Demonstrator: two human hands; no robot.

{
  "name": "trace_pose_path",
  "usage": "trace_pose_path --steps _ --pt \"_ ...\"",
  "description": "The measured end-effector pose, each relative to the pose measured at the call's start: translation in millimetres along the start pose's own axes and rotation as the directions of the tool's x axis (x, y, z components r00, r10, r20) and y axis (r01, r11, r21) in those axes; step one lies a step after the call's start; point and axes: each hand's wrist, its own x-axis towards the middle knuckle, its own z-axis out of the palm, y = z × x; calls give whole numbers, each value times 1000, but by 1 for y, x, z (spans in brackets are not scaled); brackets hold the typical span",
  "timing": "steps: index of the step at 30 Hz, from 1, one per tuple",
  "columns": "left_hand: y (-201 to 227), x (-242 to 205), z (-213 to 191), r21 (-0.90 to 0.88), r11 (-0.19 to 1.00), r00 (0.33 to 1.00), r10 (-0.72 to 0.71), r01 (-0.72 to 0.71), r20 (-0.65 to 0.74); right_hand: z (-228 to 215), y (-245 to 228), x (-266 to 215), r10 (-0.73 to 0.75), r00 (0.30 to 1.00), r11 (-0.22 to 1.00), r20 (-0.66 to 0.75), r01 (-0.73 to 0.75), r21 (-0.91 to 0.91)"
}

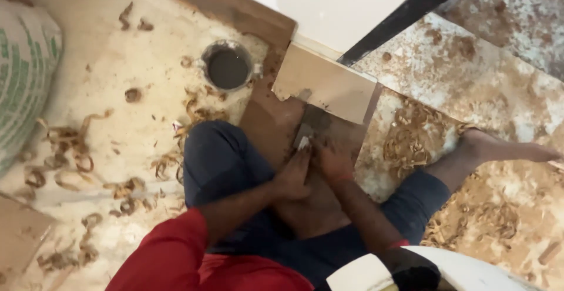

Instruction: Shave or plane a piece of wood using a hand plane.

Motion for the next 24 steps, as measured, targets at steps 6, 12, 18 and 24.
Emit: trace_pose_path --steps 6,12,18,24 --pt "-26 99 -10 -17 1000 997 -9 7 -73 -22 22 56 151 983 988 -107 -150 17" --pt "-53 38 51 64 989 970 144 -133 -195 -9 -7 6 44 995 997 -88 -38 71" --pt "-29 59 11 -65 998 993 -32 25 -110 -22 5 38 67 996 993 -55 -62 98" --pt "-54 73 19 86 994 991 76 -67 -108 -26 -1 37 112 993 991 -40 -109 75"
